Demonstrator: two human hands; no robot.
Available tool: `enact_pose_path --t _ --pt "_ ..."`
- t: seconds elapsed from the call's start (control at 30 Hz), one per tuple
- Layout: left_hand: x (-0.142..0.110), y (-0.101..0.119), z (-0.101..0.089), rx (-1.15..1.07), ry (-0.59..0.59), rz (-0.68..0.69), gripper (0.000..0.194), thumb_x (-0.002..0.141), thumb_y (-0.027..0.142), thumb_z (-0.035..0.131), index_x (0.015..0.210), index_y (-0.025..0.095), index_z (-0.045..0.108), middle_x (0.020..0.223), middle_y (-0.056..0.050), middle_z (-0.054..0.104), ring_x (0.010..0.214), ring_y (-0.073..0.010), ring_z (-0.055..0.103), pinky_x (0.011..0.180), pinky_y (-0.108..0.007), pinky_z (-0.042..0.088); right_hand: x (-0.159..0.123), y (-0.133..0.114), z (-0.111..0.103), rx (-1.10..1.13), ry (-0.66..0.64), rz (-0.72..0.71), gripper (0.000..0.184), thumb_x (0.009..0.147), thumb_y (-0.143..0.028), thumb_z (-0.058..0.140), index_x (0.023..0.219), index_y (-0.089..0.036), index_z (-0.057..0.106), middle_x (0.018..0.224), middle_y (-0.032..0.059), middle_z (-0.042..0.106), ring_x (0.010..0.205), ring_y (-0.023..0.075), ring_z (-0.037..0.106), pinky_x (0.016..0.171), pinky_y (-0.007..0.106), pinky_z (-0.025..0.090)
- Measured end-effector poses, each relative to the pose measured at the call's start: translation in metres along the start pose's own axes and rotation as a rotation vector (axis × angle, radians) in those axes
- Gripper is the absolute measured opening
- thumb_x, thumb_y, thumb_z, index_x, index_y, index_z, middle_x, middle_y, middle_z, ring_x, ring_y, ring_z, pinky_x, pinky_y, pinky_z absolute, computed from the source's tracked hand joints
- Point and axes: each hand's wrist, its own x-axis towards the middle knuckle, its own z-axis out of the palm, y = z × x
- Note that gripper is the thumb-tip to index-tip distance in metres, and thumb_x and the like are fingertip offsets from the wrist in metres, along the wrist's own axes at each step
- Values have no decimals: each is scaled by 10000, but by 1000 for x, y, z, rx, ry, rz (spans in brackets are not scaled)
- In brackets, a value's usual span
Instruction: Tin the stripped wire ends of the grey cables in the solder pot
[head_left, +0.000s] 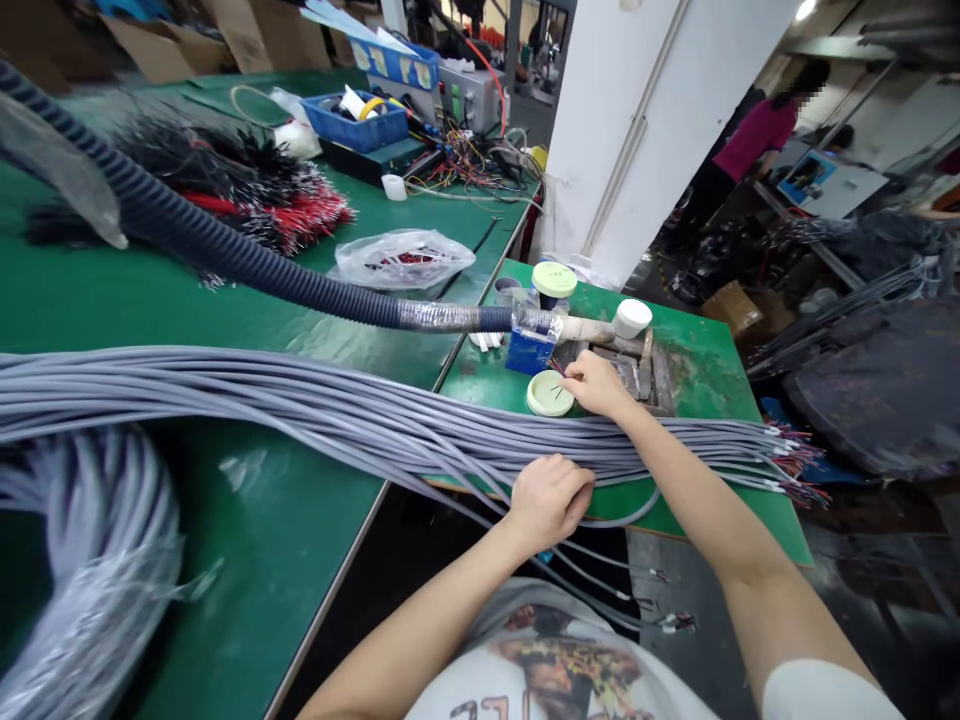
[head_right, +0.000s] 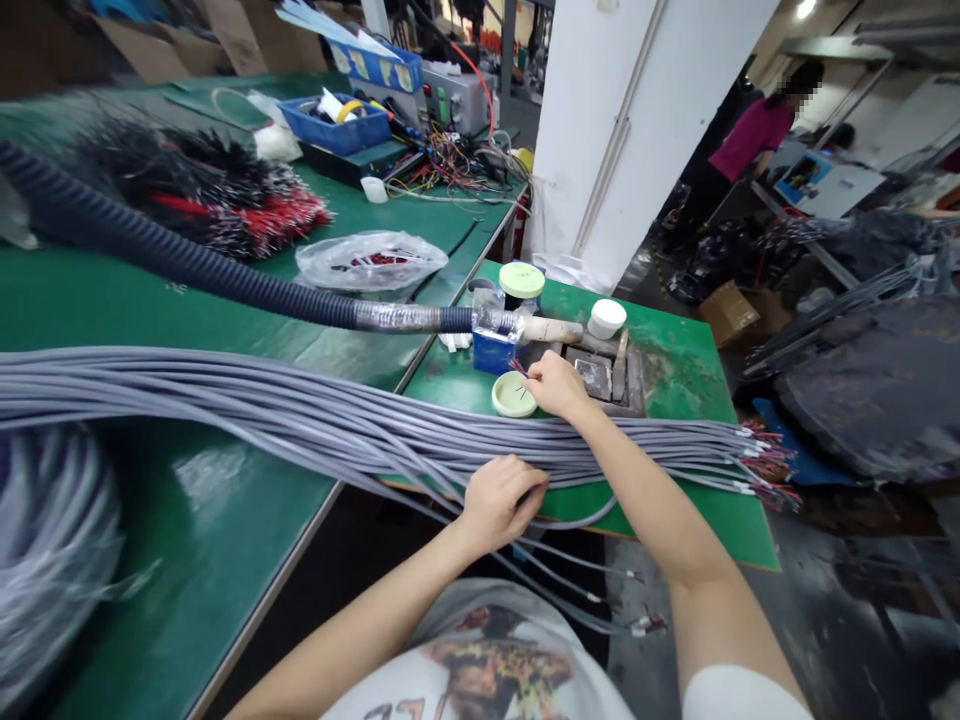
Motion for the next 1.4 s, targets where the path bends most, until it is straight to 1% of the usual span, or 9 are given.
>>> enact_pose_path --t 0.23,0.3,0.37,0.47,0.57,0.67,0.77,1.13,1.4 --pt "0 -1 2 -16 -15 -1 208 886 200 464 979 208 651 765 -69 663 711 -180 553 645 -319 318 7 0 13 -44 -13 9 151 759 -272 625 643 -184 665 749 21 493 640 136 448 575 277 286" --pt "0 -2 1 -44 -19 -11 213 885 200 468 984 211 657 774 -72 669 716 -181 555 644 -321 315 6 0 9 -43 -10 7 159 761 -272 619 635 -184 659 742 18 489 641 134 450 579 274 292" --pt "-1 -2 1 -63 -17 -19 215 882 199 474 991 214 659 789 -75 677 727 -183 561 648 -323 317 4 5 0 -29 22 -4 191 770 -286 609 616 -179 642 729 14 481 650 132 461 594 271 307" --pt "-1 -2 0 -77 -14 -17 214 879 199 483 999 216 659 808 -78 688 744 -186 574 660 -322 331 0 28 -20 18 168 -3 257 773 -310 595 558 -170 594 683 9 471 656 134 474 619 268 331" --pt "0 -1 -1 -90 -12 -25 210 877 206 492 990 227 668 804 -75 692 745 -182 588 662 -314 344 -4 68 -31 2 321 135 277 751 -319 602 521 -170 561 642 6 475 630 133 467 615 268 339" --pt "-1 0 -1 -116 2 -33 201 869 206 511 983 237 674 802 -69 696 740 -180 596 667 -309 351 -7 104 -28 -52 368 280 278 734 -324 603 505 -172 558 613 9 473 609 140 457 604 272 340" --pt "-2 -1 1 -128 7 -25 202 861 191 522 986 240 673 804 -64 700 732 -179 595 658 -308 343 -8 122 -19 -82 371 342 268 733 -320 588 510 -172 582 605 17 482 605 148 456 606 276 343" --pt "-3 -2 0 -72 -6 0 178 859 164 519 976 217 641 827 -54 707 723 -172 579 656 -314 337 -3 136 -3 -161 288 414 235 729 -343 605 571 -175 651 710 51 567 659 163 487 634 277 349" --pt "-3 -1 0 -64 6 12 167 852 157 530 966 211 639 810 -57 701 718 -168 585 651 -304 351 -2 137 -2 -179 255 424 242 738 -341 594 573 -174 653 736 59 581 693 171 510 646 284 347"
